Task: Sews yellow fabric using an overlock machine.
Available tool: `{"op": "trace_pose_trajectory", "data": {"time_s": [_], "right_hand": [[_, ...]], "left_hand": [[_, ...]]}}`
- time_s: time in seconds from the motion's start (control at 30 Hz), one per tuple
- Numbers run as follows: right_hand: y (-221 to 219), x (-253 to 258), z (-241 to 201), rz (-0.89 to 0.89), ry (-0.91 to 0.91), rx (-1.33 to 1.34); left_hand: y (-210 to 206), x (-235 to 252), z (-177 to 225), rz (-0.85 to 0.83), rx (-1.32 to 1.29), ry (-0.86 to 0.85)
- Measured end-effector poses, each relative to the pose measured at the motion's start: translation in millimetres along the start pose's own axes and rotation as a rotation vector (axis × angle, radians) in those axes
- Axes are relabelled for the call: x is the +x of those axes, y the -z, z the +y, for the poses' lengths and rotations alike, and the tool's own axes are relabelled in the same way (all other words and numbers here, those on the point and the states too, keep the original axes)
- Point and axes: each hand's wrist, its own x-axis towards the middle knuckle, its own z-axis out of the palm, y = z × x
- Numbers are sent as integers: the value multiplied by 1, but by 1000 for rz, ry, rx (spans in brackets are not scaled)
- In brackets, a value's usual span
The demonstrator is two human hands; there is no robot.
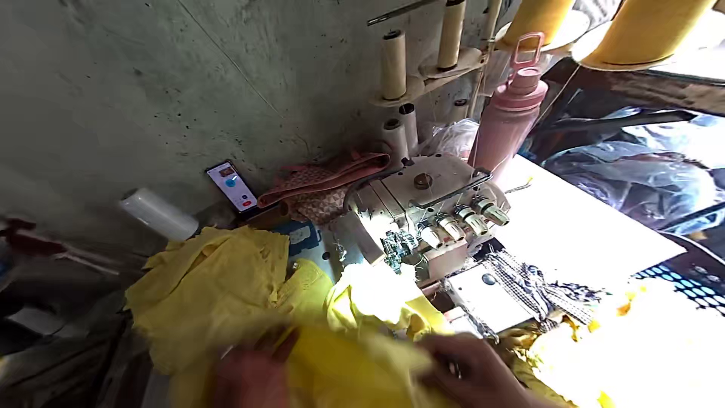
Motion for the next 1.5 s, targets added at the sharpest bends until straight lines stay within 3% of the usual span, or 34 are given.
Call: {"op": "trace_pose_trajectory", "data": {"time_s": [0.07, 0.13, 0.2, 0.33, 0.4, 0.5, 0.57, 0.7, 0.8, 0.93, 1.03, 1.13, 1.33, 1.5], "right_hand": [[15, 1, 54, 176, -299, -110], [26, -1, 87, 241, -456, -98], [27, -5, 94, 258, -450, -103], [24, -6, 94, 278, -293, -215], [23, -6, 98, 300, -188, -299], [23, -9, 105, 347, -23, -383], [25, -12, 106, 337, -38, -417], [27, -30, 116, 214, -147, -468], [25, -51, 117, 124, -196, -385], [38, -26, 103, 248, -70, -375], [40, 12, 88, 325, -8, -614], [30, 29, 84, 278, 1, -792], [38, 22, 82, 133, -180, -137], [39, 20, 80, 114, -251, -54]], "left_hand": [[-18, 25, -57, -134, 307, 92], [-31, 40, -104, -273, 538, -93], [-47, 53, -125, -363, 772, -319], [-69, 73, -122, -574, 1122, -260], [-75, 76, -120, -542, 1210, -372], [-73, 71, -110, -536, 1169, -643], [-71, 67, -104, -621, 1086, -606], [-59, 56, -124, -757, 943, -370], [-56, 36, -118, -776, 951, -405], [-54, 28, -116, -735, 989, -504], [-55, 25, -112, -706, 1002, -580], [-54, 21, -111, -687, 1042, -663], [-42, 21, -125, -650, 936, -697], [-40, 20, -127, -647, 884, -699]]}}
